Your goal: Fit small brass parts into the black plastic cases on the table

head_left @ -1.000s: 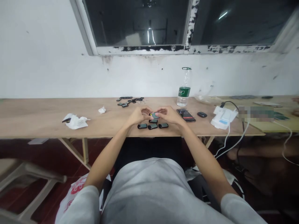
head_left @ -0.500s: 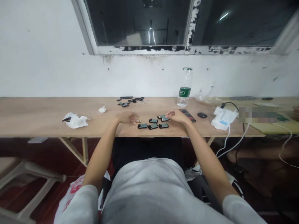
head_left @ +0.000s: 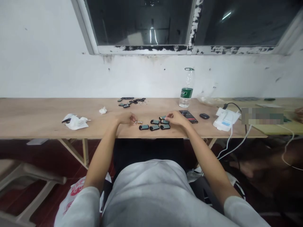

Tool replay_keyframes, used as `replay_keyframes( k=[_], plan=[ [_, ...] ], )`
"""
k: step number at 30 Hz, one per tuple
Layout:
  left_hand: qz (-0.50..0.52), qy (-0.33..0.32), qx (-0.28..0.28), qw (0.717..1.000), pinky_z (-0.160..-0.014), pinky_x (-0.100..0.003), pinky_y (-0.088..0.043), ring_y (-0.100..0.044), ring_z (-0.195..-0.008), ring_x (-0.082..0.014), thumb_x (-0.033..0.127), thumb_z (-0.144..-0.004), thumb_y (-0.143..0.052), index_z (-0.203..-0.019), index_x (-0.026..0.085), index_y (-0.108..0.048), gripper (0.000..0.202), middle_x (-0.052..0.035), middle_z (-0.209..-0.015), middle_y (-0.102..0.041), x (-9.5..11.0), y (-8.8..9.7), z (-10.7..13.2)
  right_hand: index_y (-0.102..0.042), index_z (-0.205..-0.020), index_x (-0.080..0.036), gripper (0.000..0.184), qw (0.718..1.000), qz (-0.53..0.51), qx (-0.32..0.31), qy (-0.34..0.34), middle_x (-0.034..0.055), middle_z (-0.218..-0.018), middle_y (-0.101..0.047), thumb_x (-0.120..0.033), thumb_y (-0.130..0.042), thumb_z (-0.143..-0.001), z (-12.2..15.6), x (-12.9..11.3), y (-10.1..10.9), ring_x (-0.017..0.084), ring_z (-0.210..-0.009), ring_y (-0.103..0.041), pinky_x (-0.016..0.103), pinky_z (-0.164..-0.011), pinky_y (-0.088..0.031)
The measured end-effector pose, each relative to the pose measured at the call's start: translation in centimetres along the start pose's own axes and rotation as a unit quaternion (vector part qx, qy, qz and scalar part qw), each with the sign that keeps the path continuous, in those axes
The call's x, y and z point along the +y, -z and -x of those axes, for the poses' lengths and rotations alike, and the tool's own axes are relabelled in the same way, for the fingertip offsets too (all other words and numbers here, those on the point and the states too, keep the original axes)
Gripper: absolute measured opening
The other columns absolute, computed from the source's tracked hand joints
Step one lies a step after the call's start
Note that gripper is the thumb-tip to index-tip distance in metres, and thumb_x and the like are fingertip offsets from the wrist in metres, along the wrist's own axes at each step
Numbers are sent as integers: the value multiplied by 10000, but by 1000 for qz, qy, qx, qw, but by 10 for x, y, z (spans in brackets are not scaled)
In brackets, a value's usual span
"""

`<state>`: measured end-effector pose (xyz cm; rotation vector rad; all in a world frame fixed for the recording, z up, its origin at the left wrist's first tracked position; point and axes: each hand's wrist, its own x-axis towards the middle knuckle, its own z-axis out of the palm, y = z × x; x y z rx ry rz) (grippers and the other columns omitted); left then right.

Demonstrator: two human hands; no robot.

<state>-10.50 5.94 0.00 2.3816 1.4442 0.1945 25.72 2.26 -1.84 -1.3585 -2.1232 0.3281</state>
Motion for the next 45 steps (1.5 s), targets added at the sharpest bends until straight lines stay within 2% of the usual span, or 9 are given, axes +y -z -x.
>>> replay_keyframes(
  k=[3,6,9,12,22,28,33,39,45],
  plan=[
    [3,3,-1,1000,-696,-242,-473,-672,-821,-215,407,-628,-720,-970,174,-747,414,-59,-929,-761,-2,0,0,-767,-879,-162,220,999,-6,20,50,86,-883,-762,-332,-627,-892,-2,-15,-9,202,-786,-660,264,-710,-469],
    [11,1,6,1000,-709,-250,-480,-677,-822,-219,391,-624,-709,-932,183,-751,373,-58,-909,-769,-3,0,1,-769,-876,-180,239,994,-16,20,106,89,-932,-746,-291,-566,-934,-6,-26,-25,221,-895,-639,300,-856,-468],
    [15,1,17,1000,-706,-261,-481,-680,-804,-224,381,-613,-698,-893,191,-755,343,-59,-890,-775,-2,-1,0,-781,-859,-191,247,991,10,47,125,109,-884,-708,-305,-576,-937,-10,-26,-39,270,-1012,-593,390,-1028,-397],
    [15,3,25,1000,-694,-261,-476,-680,-792,-225,376,-605,-694,-874,198,-761,329,-53,-872,-776,-1,-2,-2,-788,-837,-201,207,990,7,54,131,105,-851,-678,-333,-640,-895,-14,-21,-45,292,-1027,-573,445,-1076,-353],
    [-5,29,20,999,-674,-258,-461,-663,-777,-220,326,-622,-705,-889,195,-769,304,-47,-844,-769,8,-2,-1,-756,-730,-199,223,993,10,28,116,97,-829,-658,-401,-723,-819,-12,-20,-43,292,-1003,-551,411,-994,-404],
    [3,19,17,1000,-710,-264,-467,-667,-813,-225,356,-674,-733,-897,206,-767,270,-44,-882,-768,16,1,3,-686,-836,-191,193,993,-29,40,104,77,-940,-658,-347,-768,-758,-9,-22,-41,252,-991,-576,337,-886,-455],
    [-10,-38,107,993,-782,-303,-494,-667,-883,-246,380,-800,-646,-958,168,-739,280,-96,-974,-749,33,3,9,-633,-899,-193,161,985,-125,38,114,32,-888,-698,-302,-697,-800,-9,-26,-40,184,-810,-629,284,-754,-484],
    [40,-161,163,972,-837,-334,-521,-665,-961,-235,458,-902,-582,-1103,162,-689,374,-112,-1123,-704,76,0,20,-634,-911,-195,271,966,-241,86,40,41,-834,-710,-399,-735,-765,-8,-38,-34,190,-730,-659,272,-615,-523],
    [43,-213,180,959,-800,-335,-525,-647,-906,-225,465,-920,-578,-1117,187,-688,358,-95,-1109,-661,101,-9,20,-662,-897,-178,298,949,-295,99,44,84,-956,-742,-412,-769,-748,-6,-48,-28,210,-856,-698,294,-727,-560]
  ],
)
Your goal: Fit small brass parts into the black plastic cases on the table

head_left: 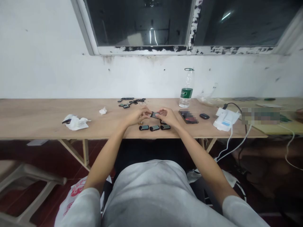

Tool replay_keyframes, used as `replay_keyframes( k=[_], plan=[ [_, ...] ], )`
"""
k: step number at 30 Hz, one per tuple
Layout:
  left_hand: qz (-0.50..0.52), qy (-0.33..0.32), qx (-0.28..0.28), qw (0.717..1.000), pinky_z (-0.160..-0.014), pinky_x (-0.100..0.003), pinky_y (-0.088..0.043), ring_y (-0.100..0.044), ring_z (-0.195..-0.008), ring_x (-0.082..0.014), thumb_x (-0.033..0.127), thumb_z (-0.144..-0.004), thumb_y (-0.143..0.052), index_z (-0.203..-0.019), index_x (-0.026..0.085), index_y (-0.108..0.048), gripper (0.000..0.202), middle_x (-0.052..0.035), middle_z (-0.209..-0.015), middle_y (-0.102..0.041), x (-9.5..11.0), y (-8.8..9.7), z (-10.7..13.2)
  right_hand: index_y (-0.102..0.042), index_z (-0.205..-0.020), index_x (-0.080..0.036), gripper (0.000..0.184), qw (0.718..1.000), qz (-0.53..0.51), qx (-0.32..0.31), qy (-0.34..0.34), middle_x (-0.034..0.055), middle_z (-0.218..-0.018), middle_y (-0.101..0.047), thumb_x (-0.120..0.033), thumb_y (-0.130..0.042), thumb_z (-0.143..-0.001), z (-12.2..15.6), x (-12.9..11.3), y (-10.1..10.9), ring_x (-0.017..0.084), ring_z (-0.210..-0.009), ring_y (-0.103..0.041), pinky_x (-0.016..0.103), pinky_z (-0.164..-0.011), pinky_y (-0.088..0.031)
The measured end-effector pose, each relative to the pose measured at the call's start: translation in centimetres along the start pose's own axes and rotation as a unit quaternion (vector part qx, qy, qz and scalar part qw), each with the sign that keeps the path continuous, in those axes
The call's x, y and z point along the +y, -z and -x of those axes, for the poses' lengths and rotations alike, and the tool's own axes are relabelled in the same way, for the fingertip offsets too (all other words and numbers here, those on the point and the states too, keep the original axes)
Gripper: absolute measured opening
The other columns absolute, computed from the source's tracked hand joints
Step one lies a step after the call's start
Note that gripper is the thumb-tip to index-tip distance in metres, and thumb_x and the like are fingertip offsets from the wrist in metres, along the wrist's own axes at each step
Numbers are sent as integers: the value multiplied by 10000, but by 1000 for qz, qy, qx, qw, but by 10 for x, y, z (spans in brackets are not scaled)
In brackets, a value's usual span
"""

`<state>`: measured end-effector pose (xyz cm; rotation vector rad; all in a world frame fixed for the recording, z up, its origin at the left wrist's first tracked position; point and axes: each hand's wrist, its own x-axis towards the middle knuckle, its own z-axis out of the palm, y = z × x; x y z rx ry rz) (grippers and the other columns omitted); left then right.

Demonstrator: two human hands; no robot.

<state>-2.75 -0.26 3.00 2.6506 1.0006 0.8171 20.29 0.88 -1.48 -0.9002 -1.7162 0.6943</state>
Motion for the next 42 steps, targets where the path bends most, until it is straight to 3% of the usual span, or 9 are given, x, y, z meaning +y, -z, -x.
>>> replay_keyframes(
  k=[10,15,19,23,28,34,37,42],
  plan=[
    [-48,-30,32,998,-794,-330,-535,-630,-840,-196,391,-947,-586,-1178,204,-713,323,-87,-1091,-616,-6,-5,-3,-686,-936,-175,398,998,-53,-25,-14,91,-925,-755,-508,-785,-742,-3,3,2,231,-852,-723,279,-651,-556],
    [-44,-25,60,997,-923,-372,-523,-643,-987,-238,365,-917,-636,-1048,205,-771,247,-91,-1103,-678,-3,-5,-3,-699,-958,-189,412,996,-74,-36,-24,82,-888,-759,-532,-778,-745,-1,1,2,245,-829,-725,259,-557,-524],
    [53,22,104,993,-977,-413,-532,-655,-1082,-273,362,-828,-733,-948,189,-786,217,-100,-1123,-725,1,-9,-5,-706,-948,-178,412,996,-76,-31,-24,87,-905,-761,-516,-795,-731,-1,-3,2,241,-839,-722,271,-604,-539],
    [209,88,122,966,-917,-428,-575,-716,-930,-269,334,-689,-839,-942,151,-767,320,-106,-995,-765,1,-11,-5,-717,-962,-175,413,996,-81,-40,-14,84,-897,-761,-516,-787,-740,-1,-5,4,233,-826,-714,277,-620,-542],
    [257,131,123,950,-840,-397,-583,-707,-888,-255,281,-569,-891,-909,140,-740,398,-89,-908,-755,-1,-7,-3,-724,-948,-168,392,994,-95,-48,-1,89,-972,-765,-473,-814,-719,2,-14,1,231,-872,-714,304,-720,-563],
    [231,119,96,961,-765,-336,-561,-682,-871,-224,234,-670,-793,-970,154,-741,315,-60,-891,-723,-2,-10,-2,-711,-932,-172,359,994,-97,-48,10,90,-997,-765,-453,-803,-730,2,-18,-4,232,-896,-716,322,-766,-568],
    [185,97,75,975,-743,-340,-568,-680,-836,-208,271,-755,-738,-1068,169,-728,330,-79,-1030,-709,2,-16,-4,-705,-919,-168,344,996,-84,-40,8,96,-983,-762,-436,-806,-730,0,-11,-1,228,-859,-716,319,-735,-566],
    [35,41,71,996,-857,-346,-554,-652,-953,-209,226,-785,-720,-1127,189,-709,345,-83,-1127,-682,5,-30,-8,-717,-918,-173,320,998,-44,-53,-11,86,-910,-757,-437,-789,-753,-2,3,7,219,-823,-703,291,-685,-550]
  ],
)
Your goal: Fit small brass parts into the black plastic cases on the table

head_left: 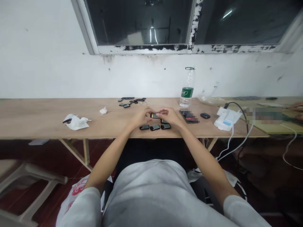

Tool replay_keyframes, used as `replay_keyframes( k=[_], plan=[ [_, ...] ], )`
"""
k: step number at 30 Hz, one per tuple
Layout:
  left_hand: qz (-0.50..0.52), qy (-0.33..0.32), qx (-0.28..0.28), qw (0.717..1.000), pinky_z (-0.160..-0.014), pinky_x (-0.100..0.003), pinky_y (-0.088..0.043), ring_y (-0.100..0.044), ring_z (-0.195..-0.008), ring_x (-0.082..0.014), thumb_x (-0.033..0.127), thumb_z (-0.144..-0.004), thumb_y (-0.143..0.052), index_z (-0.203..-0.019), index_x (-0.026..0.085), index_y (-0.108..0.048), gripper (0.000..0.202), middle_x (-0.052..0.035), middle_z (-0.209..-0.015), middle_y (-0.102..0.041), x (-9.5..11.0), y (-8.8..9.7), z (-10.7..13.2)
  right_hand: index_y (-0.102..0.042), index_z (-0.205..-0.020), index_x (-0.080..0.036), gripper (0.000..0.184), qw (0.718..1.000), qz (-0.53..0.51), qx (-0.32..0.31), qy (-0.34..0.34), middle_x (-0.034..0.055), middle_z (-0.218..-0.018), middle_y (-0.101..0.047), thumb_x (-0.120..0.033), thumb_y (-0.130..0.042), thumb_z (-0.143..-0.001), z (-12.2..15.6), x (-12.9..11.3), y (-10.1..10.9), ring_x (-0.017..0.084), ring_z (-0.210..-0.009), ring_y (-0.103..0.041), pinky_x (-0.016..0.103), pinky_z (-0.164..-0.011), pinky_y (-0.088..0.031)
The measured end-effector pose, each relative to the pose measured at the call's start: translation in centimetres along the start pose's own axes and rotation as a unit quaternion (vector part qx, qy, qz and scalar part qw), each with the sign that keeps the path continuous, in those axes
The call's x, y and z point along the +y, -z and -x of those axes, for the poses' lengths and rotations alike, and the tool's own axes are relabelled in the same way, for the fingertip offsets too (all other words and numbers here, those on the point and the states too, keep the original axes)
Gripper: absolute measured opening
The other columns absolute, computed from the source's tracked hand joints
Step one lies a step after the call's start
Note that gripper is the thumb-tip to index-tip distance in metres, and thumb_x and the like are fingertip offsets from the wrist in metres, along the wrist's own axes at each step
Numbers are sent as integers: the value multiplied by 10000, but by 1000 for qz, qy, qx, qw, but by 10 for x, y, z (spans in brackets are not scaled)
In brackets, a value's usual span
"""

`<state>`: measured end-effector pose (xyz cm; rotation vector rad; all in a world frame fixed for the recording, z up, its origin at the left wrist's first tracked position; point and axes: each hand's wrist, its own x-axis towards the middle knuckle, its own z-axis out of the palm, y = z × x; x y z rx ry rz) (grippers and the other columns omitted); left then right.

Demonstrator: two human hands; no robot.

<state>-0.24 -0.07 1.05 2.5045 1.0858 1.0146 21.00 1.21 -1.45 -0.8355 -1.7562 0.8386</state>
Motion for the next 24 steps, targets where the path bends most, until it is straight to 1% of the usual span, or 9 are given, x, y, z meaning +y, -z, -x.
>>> replay_keyframes(
  k=[2,4,8,9,11,14,17,20,24],
  plan=[
    [-47,-9,-5,999,-853,-334,-548,-649,-960,-209,206,-803,-690,-1129,193,-705,326,-73,-1110,-691,-4,-6,-1,-725,-940,-173,312,999,27,-24,-10,78,-878,-754,-450,-742,-798,0,1,4,218,-807,-696,288,-677,-542],
    [-81,-5,-22,996,-846,-322,-541,-653,-957,-212,193,-802,-669,-1126,187,-706,326,-70,-1102,-702,-9,-10,-2,-729,-942,-168,303,996,79,-44,-22,75,-852,-752,-453,-666,-860,1,-2,12,218,-778,-686,297,-684,-532],
    [-146,41,-63,986,-789,-307,-524,-662,-859,-219,242,-776,-698,-1048,175,-739,283,-66,-979,-730,-19,-14,-3,-729,-888,-160,306,977,207,-38,-22,74,-869,-755,-413,-561,-925,6,-12,39,228,-820,-677,313,-767,-510],
    [-157,52,-72,984,-763,-304,-518,-660,-824,-218,267,-772,-711,-1024,176,-749,271,-64,-943,-732,-20,-15,-3,-729,-876,-159,306,972,227,-51,-20,73,-881,-757,-402,-551,-929,8,-13,48,230,-837,-677,314,-783,-505],
    [-168,63,-85,980,-732,-300,-506,-657,-788,-220,287,-768,-725,-986,178,-764,248,-63,-901,-733,-24,-17,-3,-740,-900,-165,263,961,254,-111,-22,71,-928,-764,-369,-575,-911,11,-15,63,229,-865,-679,312,-800,-503],
    [-177,68,-83,978,-740,-296,-501,-669,-821,-230,262,-777,-719,-956,185,-785,206,-74,-923,-747,-29,-22,-5,-752,-1003,-180,221,941,269,-202,-30,75,-1054,-762,-307,-638,-863,15,-12,78,227,-935,-686,302,-827,-514],
    [-173,74,-83,979,-770,-299,-509,-685,-863,-237,240,-798,-700,-962,194,-797,195,-78,-961,-764,-32,-27,-5,-753,-1062,-180,251,931,285,-223,-43,81,-1080,-759,-269,-619,-869,16,-8,81,227,-944,-693,298,-816,-532],
    [-159,86,-82,980,-781,-302,-520,-695,-858,-233,269,-827,-691,-988,197,-799,207,-77,-965,-774,-32,-29,-5,-747,-1129,-182,300,918,304,-246,-62,82,-1109,-756,-228,-587,-880,16,-9,75,233,-949,-695,308,-833,-540],
    [-150,85,-77,982,-784,-294,-529,-697,-847,-219,276,-880,-629,-994,190,-789,215,-77,-972,-773,-27,-19,-4,-735,-1181,-201,329,906,323,-262,-80,78,-1236,-717,-201,-571,-895,15,-13,65,239,-1042,-680,324,-930,-523]
  ],
)
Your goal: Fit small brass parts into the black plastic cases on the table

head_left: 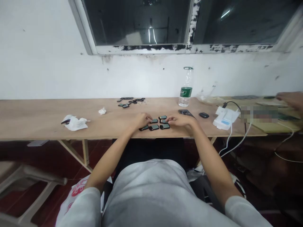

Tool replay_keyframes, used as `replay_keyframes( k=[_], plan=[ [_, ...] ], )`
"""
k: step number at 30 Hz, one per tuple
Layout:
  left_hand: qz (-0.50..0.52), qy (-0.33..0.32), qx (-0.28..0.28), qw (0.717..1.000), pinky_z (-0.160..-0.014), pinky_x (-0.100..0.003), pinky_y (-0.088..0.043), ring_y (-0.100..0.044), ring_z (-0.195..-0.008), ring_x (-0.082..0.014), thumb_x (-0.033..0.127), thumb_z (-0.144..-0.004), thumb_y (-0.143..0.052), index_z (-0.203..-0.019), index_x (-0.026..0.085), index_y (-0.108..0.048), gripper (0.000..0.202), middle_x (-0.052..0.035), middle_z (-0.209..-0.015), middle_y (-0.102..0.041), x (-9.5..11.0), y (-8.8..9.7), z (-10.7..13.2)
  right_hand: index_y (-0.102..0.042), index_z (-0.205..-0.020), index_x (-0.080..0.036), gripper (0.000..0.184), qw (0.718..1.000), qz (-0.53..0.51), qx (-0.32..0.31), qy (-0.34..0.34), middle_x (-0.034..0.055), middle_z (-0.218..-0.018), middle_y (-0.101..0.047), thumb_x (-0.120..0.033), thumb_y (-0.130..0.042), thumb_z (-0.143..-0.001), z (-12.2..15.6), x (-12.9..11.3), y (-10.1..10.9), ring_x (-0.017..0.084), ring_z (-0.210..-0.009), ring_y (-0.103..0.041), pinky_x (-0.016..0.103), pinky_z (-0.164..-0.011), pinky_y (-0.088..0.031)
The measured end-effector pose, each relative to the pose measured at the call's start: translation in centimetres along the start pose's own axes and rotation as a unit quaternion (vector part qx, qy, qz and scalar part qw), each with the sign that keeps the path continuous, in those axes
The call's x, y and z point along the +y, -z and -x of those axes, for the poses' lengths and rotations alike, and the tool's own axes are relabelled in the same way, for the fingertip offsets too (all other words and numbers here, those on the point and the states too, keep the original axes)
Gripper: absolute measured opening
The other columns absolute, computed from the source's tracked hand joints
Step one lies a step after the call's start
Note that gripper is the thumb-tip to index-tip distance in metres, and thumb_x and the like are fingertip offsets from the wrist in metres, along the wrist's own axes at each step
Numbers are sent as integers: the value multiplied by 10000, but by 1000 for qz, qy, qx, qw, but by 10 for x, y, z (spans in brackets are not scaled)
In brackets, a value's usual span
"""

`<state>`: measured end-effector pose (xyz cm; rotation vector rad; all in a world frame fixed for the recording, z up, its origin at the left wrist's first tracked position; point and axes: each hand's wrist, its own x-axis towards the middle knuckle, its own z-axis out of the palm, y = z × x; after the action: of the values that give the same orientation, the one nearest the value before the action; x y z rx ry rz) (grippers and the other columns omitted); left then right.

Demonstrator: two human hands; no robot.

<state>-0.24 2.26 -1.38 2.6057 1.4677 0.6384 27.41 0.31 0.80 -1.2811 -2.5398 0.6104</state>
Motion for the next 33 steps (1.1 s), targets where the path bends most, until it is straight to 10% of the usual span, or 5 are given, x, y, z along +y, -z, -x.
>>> replay_keyframes(
  k=[5,12,20,33],
  plan=[
    [-6,14,9,1000,-826,-292,-531,-693,-913,-226,272,-905,-577,-1063,162,-757,264,-99,-1114,-742,-15,26,5,-728,-1187,-232,322,1000,1,-3,4,54,-1280,-698,-202,-589,-898,-5,0,-4,236,-1107,-665,325,-987,-509],
    [1,39,-114,993,-863,-284,-529,-679,-1052,-259,407,-759,-719,-1193,184,-704,488,-93,-1148,-738,-55,49,13,-728,-1164,-220,311,999,3,27,37,69,-1289,-688,-190,-619,-874,-6,-1,-6,233,-1142,-652,327,-1008,-497],
    [27,90,-152,984,-762,-275,-527,-710,-901,-253,284,-633,-749,-981,173,-752,365,-84,-987,-778,-71,42,9,-775,-995,-203,218,999,-22,-3,24,57,-925,-774,-284,-731,-797,-6,-4,-6,223,-836,-702,282,-732,-535],
    [-12,78,-135,988,-737,-245,-511,-694,-839,-220,307,-642,-685,-917,186,-753,308,-62,-947,-773,-72,41,10,-728,-903,-190,246,1000,3,-16,0,57,-913,-759,-394,-752,-768,-9,4,-8,223,-805,-683,281,-686,-507]
  ],
)
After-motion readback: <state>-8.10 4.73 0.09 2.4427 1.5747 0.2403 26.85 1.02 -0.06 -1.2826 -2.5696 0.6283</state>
